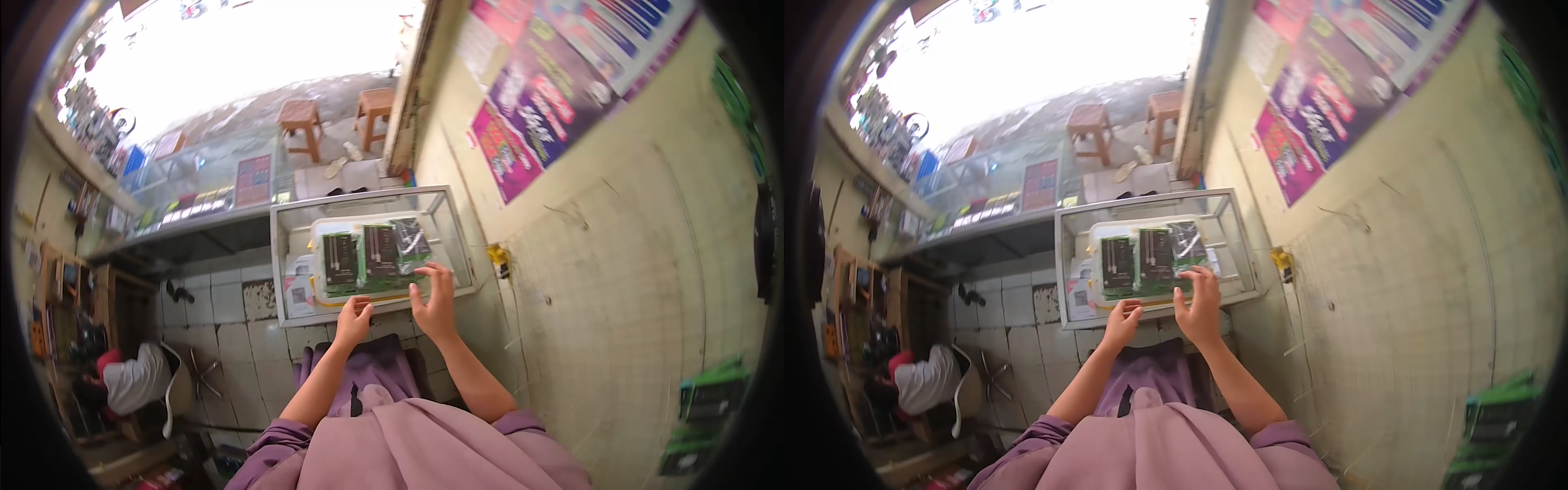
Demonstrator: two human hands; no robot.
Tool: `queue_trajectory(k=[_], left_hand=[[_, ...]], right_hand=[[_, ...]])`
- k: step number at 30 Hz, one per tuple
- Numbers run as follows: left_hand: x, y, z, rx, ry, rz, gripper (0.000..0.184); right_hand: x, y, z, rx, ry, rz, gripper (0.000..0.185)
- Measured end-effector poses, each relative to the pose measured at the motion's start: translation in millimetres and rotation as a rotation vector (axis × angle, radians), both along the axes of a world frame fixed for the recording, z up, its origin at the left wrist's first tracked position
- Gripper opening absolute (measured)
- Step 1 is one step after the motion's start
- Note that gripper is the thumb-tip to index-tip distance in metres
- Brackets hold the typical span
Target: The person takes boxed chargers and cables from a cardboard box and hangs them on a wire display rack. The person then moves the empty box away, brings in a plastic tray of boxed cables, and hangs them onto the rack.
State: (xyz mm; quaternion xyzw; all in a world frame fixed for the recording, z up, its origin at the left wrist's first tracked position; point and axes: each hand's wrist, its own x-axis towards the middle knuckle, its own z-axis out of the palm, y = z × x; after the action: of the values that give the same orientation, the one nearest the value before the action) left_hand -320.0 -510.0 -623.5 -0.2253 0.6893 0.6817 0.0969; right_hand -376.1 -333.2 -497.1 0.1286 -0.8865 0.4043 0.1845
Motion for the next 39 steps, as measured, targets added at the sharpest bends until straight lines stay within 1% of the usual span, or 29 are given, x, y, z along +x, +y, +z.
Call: queue_trajectory(k=[2, 4, 5, 6, 7, 8, 9, 10, 12, 13, 14, 15, 16, 17, 18, 20, 24, 26, 27, 28, 29, 30, 31, 32, 34, 35, 37, 38, 39], left_hand=[[0.3, -14.4, -24.9, 0.027, -0.056, 0.121, 0.033], [-3.6, -22.7, -56.3, 0.339, -0.212, 0.471, 0.037], [-6.9, -24.8, -72.0, 0.343, -0.22, 0.498, 0.037], [-12.2, -26.1, -88.9, 0.379, -0.212, 0.62, 0.037], [-17.7, -27.7, -100.9, 0.413, -0.202, 0.739, 0.038], [-22.0, -28.6, -112.5, 0.414, -0.208, 0.761, 0.038], [-28.6, -30.0, -121.6, 0.476, -0.217, 0.792, 0.043], [-37.9, -31.6, -122.0, 0.537, -0.224, 0.821, 0.049], [-54.3, -32.0, -118.4, 0.516, -0.241, 0.883, 0.045], [-61.5, -35.2, -118.7, 0.518, -0.28, 0.879, 0.04], [-65.3, -38.8, -117.5, 0.524, -0.318, 0.871, 0.036], [-67.5, -39.7, -144.9, 0.478, -0.255, 0.842, 0.031], [-70.7, -41.8, -152.5, 0.478, -0.256, 0.849, 0.031], [-74.1, -43.4, -159.2, 0.489, -0.263, 0.843, 0.028], [-76.5, -45.0, -162.0, 0.501, -0.268, 0.836, 0.025], [-78.0, -46.6, -159.2, 0.495, -0.286, 0.853, 0.023], [-77.2, -44.0, -148.2, 0.56, -0.255, 0.889, 0.023], [-74.6, -46.0, -133.7, 0.594, -0.22, 0.881, 0.027], [-73.9, -47.3, -120.3, 0.632, -0.193, 0.877, 0.03], [-76.2, -49.6, -97.5, 0.631, -0.184, 0.859, 0.03], [-80.1, -52.0, -68.8, 0.524, -0.179, 0.978, 0.036], [-84.9, -52.2, -49.2, 0.416, -0.169, 1.091, 0.041], [-83.5, -56.9, -48.6, 0.343, -0.089, 1.053, 0.044], [-81.3, -63.4, -47.0, 0.349, -0.071, 1.017, 0.044], [-84.7, -69.7, -30.6, 0.022, 0.221, 0.792, 0.049], [-86.8, -65.9, -19.2, 0.04, 0.245, 0.74, 0.049], [-88.1, -54.5, 34.0, -0.621, 0.302, 0.555, 0.051], [-91.6, -48.2, 55.1, -0.601, 0.349, 0.509, 0.051], [-94.9, -39.8, 75.2, -0.442, 0.399, 0.379, 0.05]], right_hand=[[-26.9, -25.7, -30.6, 0.008, -0.167, 0.233, 0.025], [-58.6, -55.1, -63.9, 0.062, -0.154, 0.341, 0.028], [-73.7, -69.8, -77.1, 0.127, -0.217, 0.438, 0.029], [-89.9, -85.3, -90.3, 0.193, -0.277, 0.535, 0.03], [-106.3, -101.9, -104.3, 0.196, -0.284, 0.558, 0.03], [-120.9, -118.1, -117.8, 0.302, -0.309, 0.599, 0.033], [-134.7, -132.6, -132.6, 0.408, -0.333, 0.638, 0.036], [-147.9, -145.5, -149.5, 0.409, -0.337, 0.655, 0.036], [-169.1, -168.5, -178.8, 0.575, -0.439, 0.662, 0.042], [-178.9, -176.7, -188.2, 0.696, -0.476, 0.667, 0.053], [-184.6, -183.2, -196.5, 0.696, -0.477, 0.678, 0.053], [-190.3, -188.4, -209.5, 0.754, -0.485, 0.668, 0.058], [-196.4, -192.3, -221.6, 0.811, -0.491, 0.656, 0.063], [-202.9, -195.6, -232.3, 0.822, -0.544, 0.682, 0.075], [-205.3, -198.1, -228.9, 0.823, -0.543, 0.685, 0.075], [-207.7, -199.5, -212.7, 0.806, -0.677, 0.65, 0.087], [-218.9, -192.2, -210.8, 0.76, -0.695, 0.691, 0.096], [-224.3, -186.9, -209.3, 0.582, -0.604, 0.708, 0.093], [-225.7, -185.1, -200.5, 0.575, -0.596, 0.695, 0.093], [-226.8, -182.7, -186.3, 0.492, -0.56, 0.693, 0.083], [-227.5, -178.5, -169.9, 0.409, -0.522, 0.688, 0.073], [-226.0, -171.5, -150.2, 0.405, -0.508, 0.664, 0.073], [-221.7, -161.8, -127.8, 0.244, -0.469, 0.653, 0.068], [-215.9, -149.5, -104.1, 0.084, -0.422, 0.634, 0.064], [-197.1, -110.4, -67.6, 0.04, -0.426, 0.559, 0.062], [-183.9, -87.0, -53.8, -0.122, -0.519, 0.525, 0.06], [-155.6, -39.7, -30.9, -0.5, -0.659, 0.5, 0.054], [-140.3, -18.1, -22.2, -0.715, -0.704, 0.516, 0.051], [-124.4, 5.7, -13.7, -0.723, -0.653, 0.474, 0.051]])
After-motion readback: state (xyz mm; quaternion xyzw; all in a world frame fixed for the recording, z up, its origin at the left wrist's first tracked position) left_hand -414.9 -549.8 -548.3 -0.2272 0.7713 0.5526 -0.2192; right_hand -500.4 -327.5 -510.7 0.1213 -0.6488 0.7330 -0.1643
